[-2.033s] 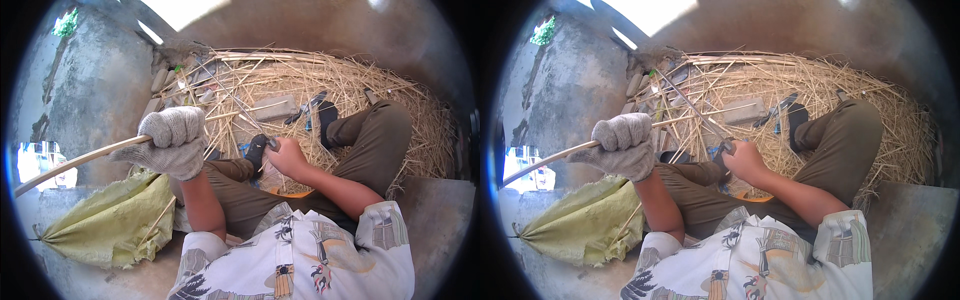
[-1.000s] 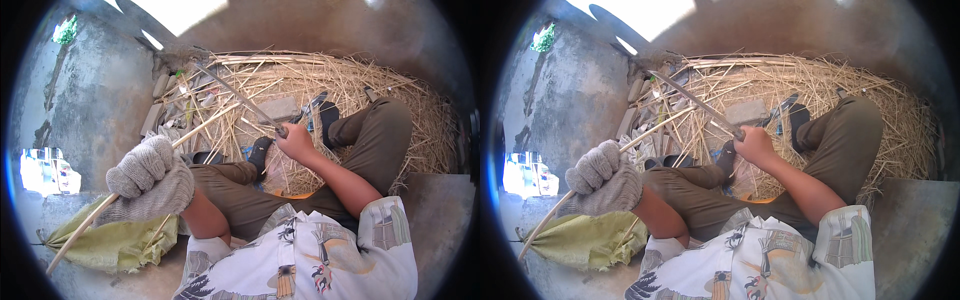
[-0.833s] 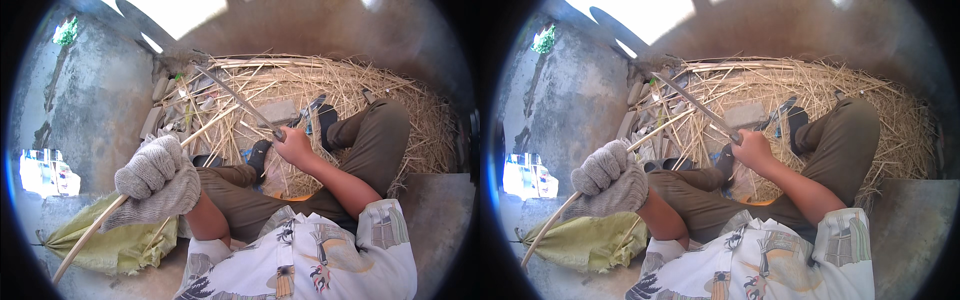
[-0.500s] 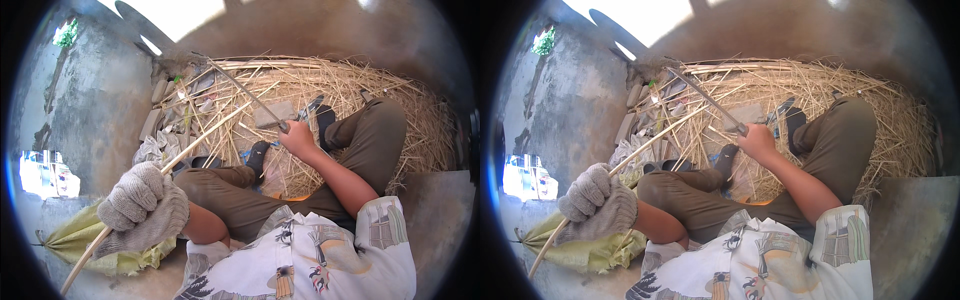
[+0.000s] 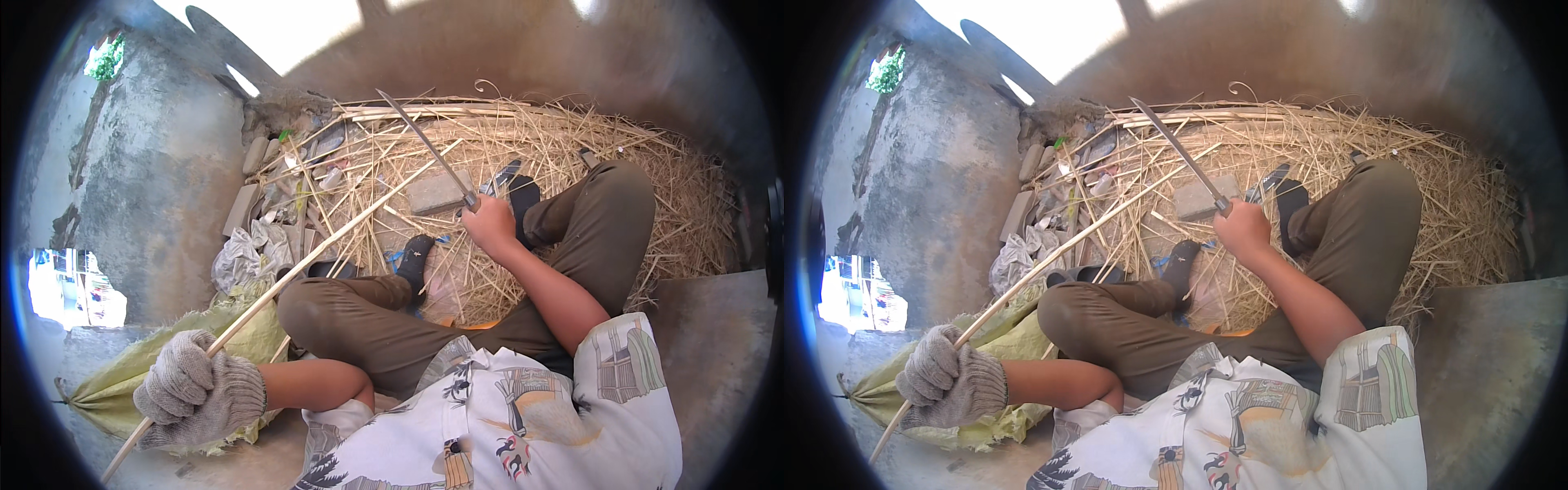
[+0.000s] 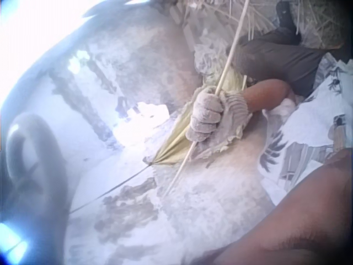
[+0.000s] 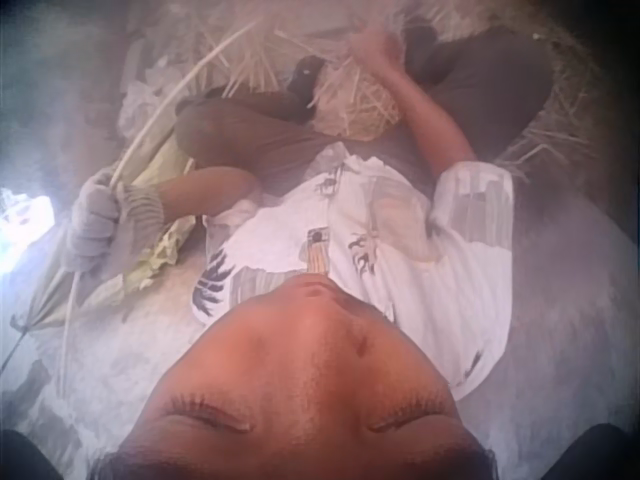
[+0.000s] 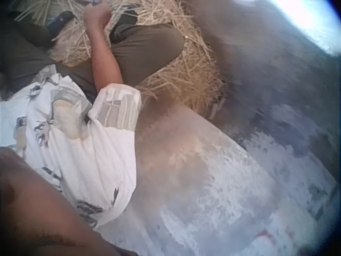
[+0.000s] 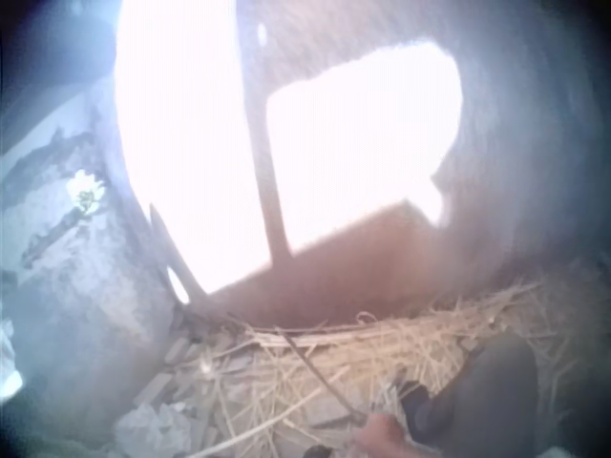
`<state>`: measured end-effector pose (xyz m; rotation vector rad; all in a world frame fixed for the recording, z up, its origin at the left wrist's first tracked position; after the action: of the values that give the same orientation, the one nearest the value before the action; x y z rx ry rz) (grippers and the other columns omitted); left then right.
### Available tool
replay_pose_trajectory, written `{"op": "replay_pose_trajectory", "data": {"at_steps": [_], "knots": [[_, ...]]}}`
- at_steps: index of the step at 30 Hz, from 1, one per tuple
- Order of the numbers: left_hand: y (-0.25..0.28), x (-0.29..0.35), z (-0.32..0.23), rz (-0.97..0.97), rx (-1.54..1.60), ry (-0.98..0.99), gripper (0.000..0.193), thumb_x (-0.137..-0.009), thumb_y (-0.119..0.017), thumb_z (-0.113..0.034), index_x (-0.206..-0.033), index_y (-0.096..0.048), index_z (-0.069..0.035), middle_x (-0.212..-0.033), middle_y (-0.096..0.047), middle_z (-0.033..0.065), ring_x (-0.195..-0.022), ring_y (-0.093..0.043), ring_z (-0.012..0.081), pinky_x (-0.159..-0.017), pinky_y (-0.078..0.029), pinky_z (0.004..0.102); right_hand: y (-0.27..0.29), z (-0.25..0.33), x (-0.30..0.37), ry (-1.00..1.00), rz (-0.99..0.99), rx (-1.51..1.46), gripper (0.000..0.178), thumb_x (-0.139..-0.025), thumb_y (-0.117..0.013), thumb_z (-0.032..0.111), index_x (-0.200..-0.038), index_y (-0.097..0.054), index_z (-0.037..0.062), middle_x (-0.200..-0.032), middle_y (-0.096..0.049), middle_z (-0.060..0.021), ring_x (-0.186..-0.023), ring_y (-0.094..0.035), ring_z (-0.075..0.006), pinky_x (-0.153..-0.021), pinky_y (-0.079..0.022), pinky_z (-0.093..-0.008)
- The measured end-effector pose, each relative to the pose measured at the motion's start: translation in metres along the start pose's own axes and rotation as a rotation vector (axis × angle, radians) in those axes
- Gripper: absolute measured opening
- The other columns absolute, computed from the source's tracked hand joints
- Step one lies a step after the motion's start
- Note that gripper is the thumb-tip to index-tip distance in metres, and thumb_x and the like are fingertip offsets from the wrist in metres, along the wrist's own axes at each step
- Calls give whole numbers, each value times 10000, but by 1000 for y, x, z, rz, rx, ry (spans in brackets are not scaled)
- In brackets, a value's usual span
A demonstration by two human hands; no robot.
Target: The person sits on the ground and uses a machete to split long bamboo sticks into thin strips. They hold the bamboo with a gloved left hand and repeatedly strike it with the machete in the right hand, separating the material into smaller pieces.
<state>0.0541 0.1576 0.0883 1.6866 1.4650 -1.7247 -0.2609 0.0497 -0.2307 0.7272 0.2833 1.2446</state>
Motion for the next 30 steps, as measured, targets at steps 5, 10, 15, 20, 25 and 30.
{"op": "replay_pose_trajectory", "data": {"at_steps": [5, 10, 15, 20, 25, 30], "knots": [[6, -2, -24, 12, 8, -24, 411, -940, -612, -351, -606, -407, -229, -459, -393, -117, -358, -317, -8, -344, -232, 187, -2, 15, 11, 382, -80, -83, 185, -816, -706, 196, -821, -653, 19, -660, -635, -179, -611, -627, -383, -593, -492, -428], [16, 2, -43, 16, -12, -105, 398, -941, -618, -355, -624, -419, -219, -456, -387, -114, -365, -308, -4, -363, -212, 196, -2, 32, 30, 445, 79, -287, 192, -796, -737, 194, -807, -627, 38, -623, -624, -143, -611, -642, -367, -585, -501, -433], [7, 2, -31, 39, 58, -48, 415, -961, -606, -362, -623, -407, -227, -453, -379, -114, -362, -292, -1, -365, -198, 195, 13, 52, 41, 634, 23, -238, 175, -797, -719, 169, -757, -605, 43, -611, -610, -142, -613, -642, -371, -586, -502, -435], [-7, 6, -31, 54, -127, -148, 435, -978, -598, -379, -622, -397, -228, -451, -364, -118, -365, -295, -3, -370, -196, 189, -1, 37, 23, 473, -35, -213, 171, -824, -702, 122, -779, -608, -14, -583, -562, -183, -530, -565, -372, -531, -438, -408], [-4, 7, -36, 40, -87, -170, 445, -987, -586, -401, -622, -403, -224, -453, -370, -116, -369, -299, -1, -379, -210, 180, 1, 39, 35, 455, -1, -249, 173, -817, -709, 118, -780, -595, -6, -584, -560, -178, -533, -574, -375, -525, -440, -402], [-5, 8, -38, 102, -53, -130, 452, -988, -584, -423, -622, -410, -224, -460, -381, -116, -370, -307, -2, -377, -209, 180, 11, 46, 35, 648, -5, -197, 168, -793, -730, 147, -782, -607, 32, -602, -587, -154, -574, -607, -366, -546, -466, -414]]}}
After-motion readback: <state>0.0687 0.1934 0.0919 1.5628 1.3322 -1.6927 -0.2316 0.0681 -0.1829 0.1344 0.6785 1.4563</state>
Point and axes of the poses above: each hand's wrist, its own x-axis away from the middle knuckle, its own y-axis out of the back of the hand, z = x × y, the point moved 3 cm from there along -x, towards the middle knuckle
